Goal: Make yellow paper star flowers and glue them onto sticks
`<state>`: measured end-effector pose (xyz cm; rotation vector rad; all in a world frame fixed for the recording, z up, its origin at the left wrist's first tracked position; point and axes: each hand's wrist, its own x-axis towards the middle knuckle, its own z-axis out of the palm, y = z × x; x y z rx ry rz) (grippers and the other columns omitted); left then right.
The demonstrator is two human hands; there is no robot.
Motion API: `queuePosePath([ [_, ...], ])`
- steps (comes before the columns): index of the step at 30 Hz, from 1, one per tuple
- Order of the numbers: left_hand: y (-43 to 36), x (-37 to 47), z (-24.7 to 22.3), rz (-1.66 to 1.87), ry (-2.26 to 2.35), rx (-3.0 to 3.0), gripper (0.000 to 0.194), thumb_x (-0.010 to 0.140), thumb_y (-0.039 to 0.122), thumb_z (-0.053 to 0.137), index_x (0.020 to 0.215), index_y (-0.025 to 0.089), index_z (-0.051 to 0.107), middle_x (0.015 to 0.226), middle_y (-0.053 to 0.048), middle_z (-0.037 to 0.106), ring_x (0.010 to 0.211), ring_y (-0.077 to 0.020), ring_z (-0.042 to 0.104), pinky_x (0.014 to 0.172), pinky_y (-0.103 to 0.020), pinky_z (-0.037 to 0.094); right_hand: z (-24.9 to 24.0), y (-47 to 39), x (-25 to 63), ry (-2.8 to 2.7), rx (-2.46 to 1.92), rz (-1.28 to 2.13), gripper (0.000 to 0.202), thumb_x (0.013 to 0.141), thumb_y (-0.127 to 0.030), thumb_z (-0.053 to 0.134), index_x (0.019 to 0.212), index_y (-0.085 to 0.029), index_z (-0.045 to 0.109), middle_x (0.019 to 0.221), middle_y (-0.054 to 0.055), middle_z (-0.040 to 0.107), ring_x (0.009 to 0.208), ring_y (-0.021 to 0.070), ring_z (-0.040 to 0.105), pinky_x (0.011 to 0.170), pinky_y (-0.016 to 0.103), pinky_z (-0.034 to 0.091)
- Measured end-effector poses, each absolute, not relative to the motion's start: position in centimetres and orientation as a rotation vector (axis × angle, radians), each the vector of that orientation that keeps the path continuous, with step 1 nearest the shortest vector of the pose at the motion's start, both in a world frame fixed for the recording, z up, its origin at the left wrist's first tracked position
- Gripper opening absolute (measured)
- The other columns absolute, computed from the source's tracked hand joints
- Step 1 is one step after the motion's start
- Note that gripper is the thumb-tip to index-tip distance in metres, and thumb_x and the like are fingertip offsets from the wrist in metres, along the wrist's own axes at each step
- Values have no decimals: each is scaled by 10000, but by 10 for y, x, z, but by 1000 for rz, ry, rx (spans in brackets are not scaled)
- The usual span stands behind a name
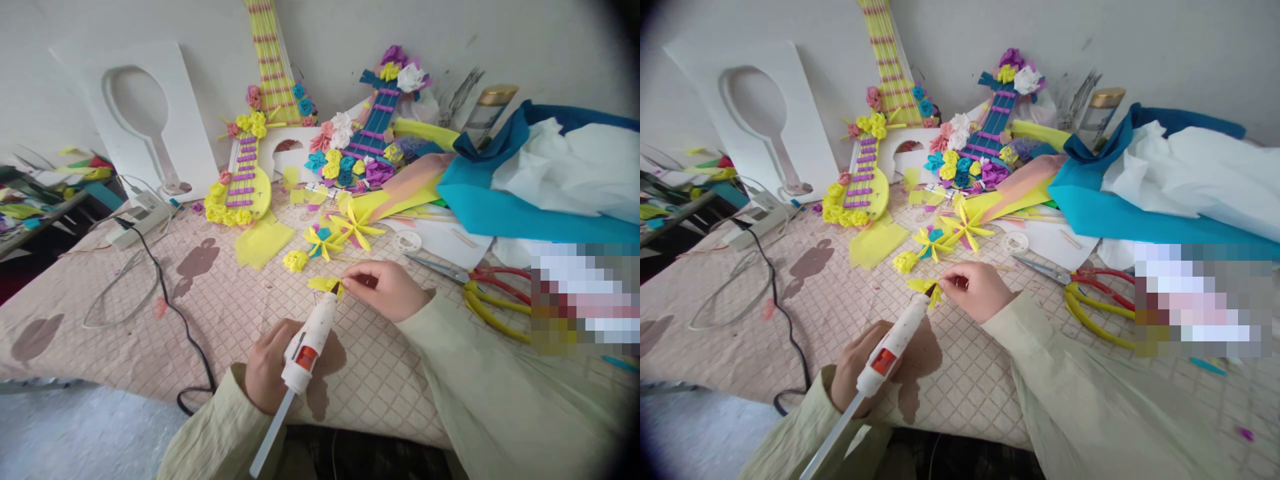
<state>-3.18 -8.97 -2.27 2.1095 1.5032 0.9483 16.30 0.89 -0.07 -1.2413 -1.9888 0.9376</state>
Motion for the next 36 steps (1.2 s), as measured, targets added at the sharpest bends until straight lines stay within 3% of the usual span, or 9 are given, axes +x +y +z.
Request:
queuePosePath([
  [27, -90, -35, -25, 984, 1555, 2055, 104, 779, 164, 447, 706, 156, 521, 640, -25, 534, 538, -116, 505, 498, -225, 411, 3, 9, 164, -1974, -1276, 957, 131, 717, -210, 524, 717, -166, 648, 731, 23, 671, 597, 115, 563, 555, 230, 442],
  [36, -91, -29, -23, 1168, 1524, 2026, 172, 781, 192, 466, 910, 143, 569, 864, -77, 606, 763, -163, 575, 659, -262, 466, 2, 10, 162, -1994, -1286, 964, 141, 721, -208, 520, 735, -156, 650, 744, 28, 673, 610, 111, 562, 568, 229, 441],
])
